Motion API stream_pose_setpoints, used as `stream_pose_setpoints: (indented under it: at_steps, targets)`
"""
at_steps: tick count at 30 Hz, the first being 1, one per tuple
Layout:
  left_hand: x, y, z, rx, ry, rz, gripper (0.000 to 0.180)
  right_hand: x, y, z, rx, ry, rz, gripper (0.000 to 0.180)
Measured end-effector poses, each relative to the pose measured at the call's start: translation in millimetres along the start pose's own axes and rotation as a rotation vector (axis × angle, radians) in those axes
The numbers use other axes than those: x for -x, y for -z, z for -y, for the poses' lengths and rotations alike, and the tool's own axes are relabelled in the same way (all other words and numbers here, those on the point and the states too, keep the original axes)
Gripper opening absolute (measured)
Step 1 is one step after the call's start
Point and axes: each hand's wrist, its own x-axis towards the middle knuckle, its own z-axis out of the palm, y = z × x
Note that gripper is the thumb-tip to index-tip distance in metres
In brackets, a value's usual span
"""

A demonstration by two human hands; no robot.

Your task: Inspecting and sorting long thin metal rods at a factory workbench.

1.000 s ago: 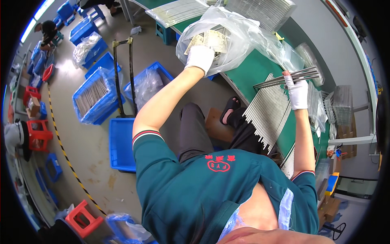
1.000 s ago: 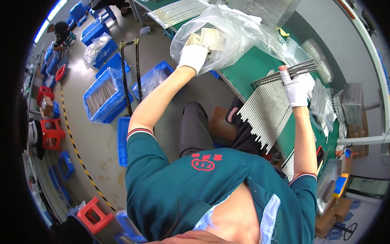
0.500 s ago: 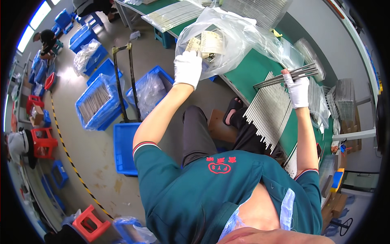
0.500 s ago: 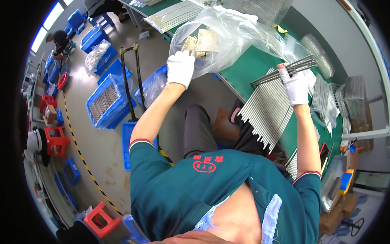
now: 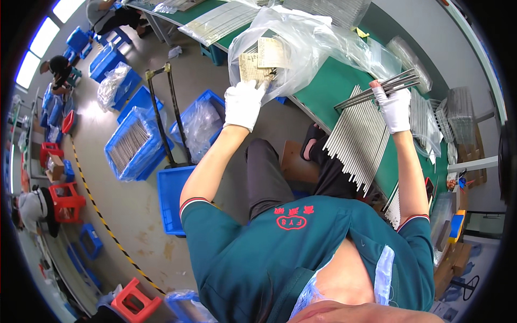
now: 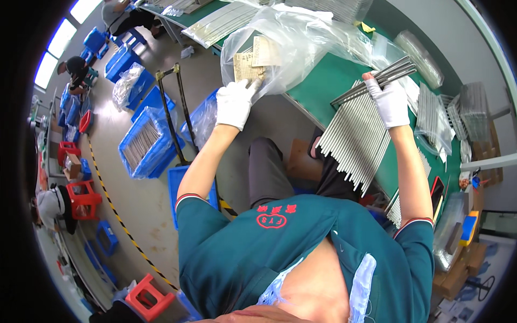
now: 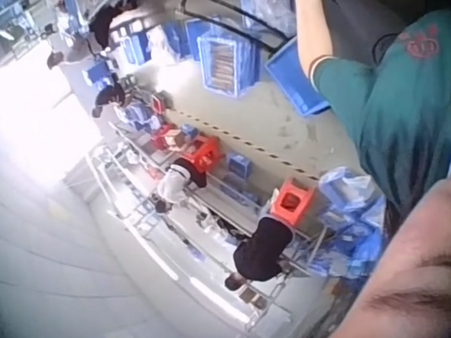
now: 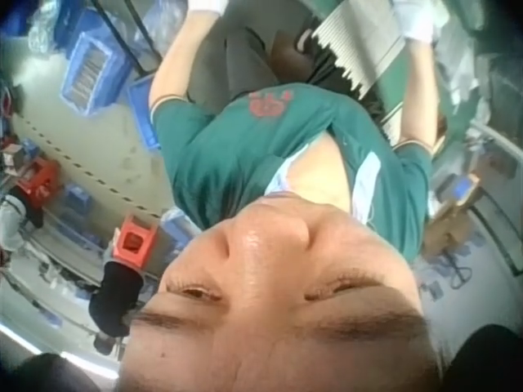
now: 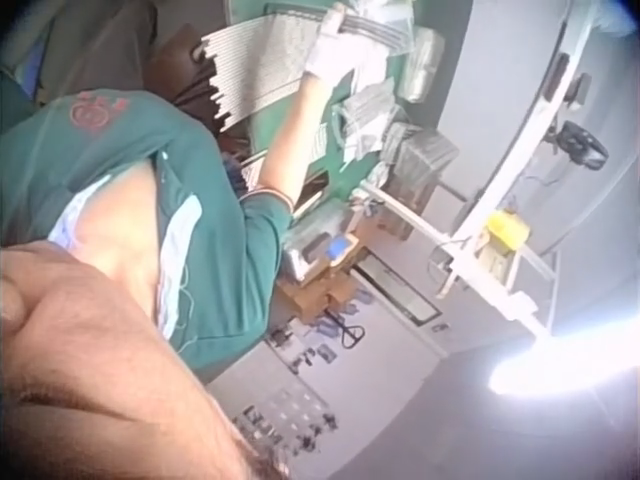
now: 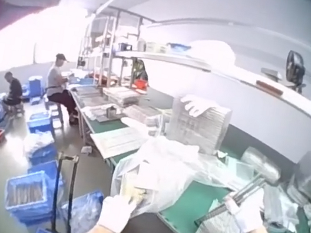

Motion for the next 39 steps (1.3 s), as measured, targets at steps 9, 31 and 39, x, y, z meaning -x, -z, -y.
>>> stream_pose_setpoints:
  at_steps: [9,31,39]
  targets:
    - [5,-1,-3,0.014,-0.014,-0.005,0.031,-1,0,1,0.058,0.066,-0.049,0.019]
    - [-85,-38,7,0.201,0.007,-0.070,0.032,1,-3,0,-0.005,0.018,-0.026,0.019]
    - [-88,-21,-1,0.215,0.061,0.223,0.022,0,0,-3,-0.007,0.043,-0.021,0.015]
